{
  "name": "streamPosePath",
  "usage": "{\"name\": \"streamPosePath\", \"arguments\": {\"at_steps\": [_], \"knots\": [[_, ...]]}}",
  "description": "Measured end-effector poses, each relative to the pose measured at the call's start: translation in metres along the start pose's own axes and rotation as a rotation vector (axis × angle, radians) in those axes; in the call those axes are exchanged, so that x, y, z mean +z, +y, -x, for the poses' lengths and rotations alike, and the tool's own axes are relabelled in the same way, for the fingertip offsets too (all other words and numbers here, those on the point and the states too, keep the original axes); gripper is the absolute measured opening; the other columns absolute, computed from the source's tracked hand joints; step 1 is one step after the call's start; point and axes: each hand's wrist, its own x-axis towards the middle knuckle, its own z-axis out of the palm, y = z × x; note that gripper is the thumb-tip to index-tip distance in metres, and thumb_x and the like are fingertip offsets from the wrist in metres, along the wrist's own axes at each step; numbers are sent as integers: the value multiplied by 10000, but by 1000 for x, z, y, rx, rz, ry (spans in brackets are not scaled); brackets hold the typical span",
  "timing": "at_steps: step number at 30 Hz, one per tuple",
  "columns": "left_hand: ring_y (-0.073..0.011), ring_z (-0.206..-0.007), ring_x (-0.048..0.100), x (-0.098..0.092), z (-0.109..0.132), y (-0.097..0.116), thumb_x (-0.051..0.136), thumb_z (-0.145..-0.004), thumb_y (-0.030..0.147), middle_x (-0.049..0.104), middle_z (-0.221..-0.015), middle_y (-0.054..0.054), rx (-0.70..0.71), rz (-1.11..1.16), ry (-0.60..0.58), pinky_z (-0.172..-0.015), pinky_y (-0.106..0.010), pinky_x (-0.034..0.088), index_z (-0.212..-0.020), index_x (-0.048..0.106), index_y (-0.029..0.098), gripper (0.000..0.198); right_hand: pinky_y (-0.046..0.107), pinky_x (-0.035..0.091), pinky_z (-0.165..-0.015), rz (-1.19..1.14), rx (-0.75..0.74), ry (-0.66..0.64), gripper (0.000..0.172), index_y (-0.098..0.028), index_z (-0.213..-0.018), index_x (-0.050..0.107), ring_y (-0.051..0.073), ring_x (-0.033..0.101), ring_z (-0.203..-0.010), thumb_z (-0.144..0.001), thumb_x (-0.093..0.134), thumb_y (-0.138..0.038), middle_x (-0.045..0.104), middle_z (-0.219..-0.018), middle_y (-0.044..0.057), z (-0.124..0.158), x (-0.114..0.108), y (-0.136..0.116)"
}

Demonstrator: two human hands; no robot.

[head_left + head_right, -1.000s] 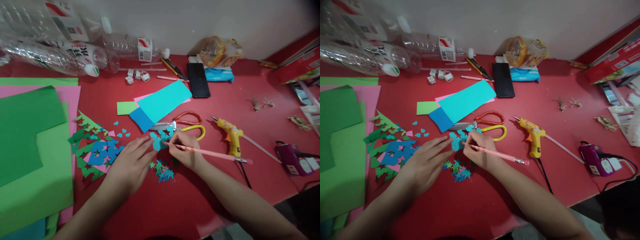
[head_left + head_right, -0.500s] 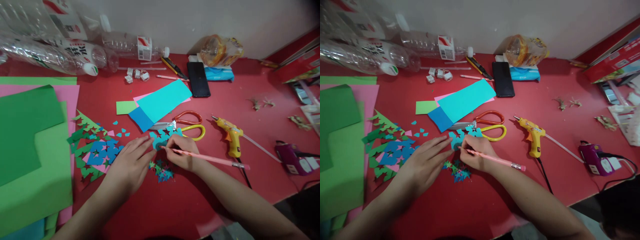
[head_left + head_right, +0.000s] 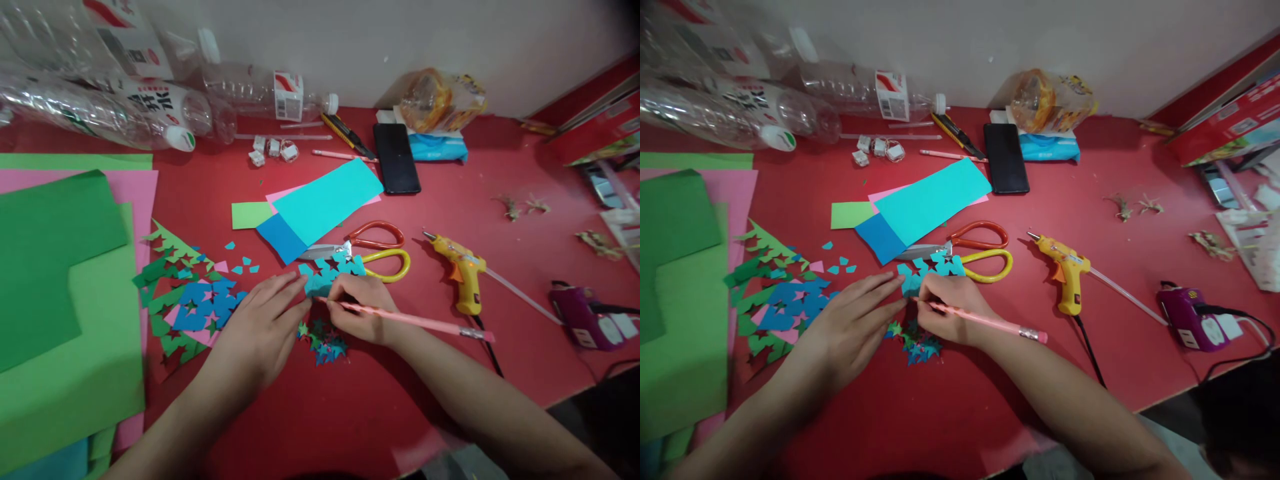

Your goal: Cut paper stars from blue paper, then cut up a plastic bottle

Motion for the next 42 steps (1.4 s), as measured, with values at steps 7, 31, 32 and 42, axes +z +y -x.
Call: {"name": "streamPosePath", "arguments": {"at_steps": [7,31,32,42], "knots": [[-350,-1250,532,3,3,0,490,-878,70,630,-1265,-199,-30,-12,-10,-953,-558,518,-1085,666,96,273,279,488,-605,-124,39,219,118,-232,-815,600,161,623,-648,-898,519,-215,672,-743,15,-1,-15,-1],[-177,-680,693,-16,-15,16,568,-859,298,749,-868,-78,-530,717,130,-571,-295,554,-972,634,182,175,280,512,-757,-61,-239,243,54,-232,-942,488,160,650,-820,-902,522,-223,655,-914,26,-6,-34,-22],[-163,-602,673,-19,-17,19,571,-850,316,744,-781,-63,-578,820,107,-514,-268,523,-867,632,182,148,271,512,-746,-40,-233,242,53,-230,-953,491,160,659,-826,-908,520,-231,667,-918,29,-6,-34,-25],[-110,-533,607,-43,-12,3,653,-751,260,676,-615,19,-826,1126,790,-514,-216,444,-761,577,184,108,295,414,-618,565,-6,187,186,-143,-776,662,247,660,-716,-893,517,-150,718,-777,166,-6,-49,-10]]}}
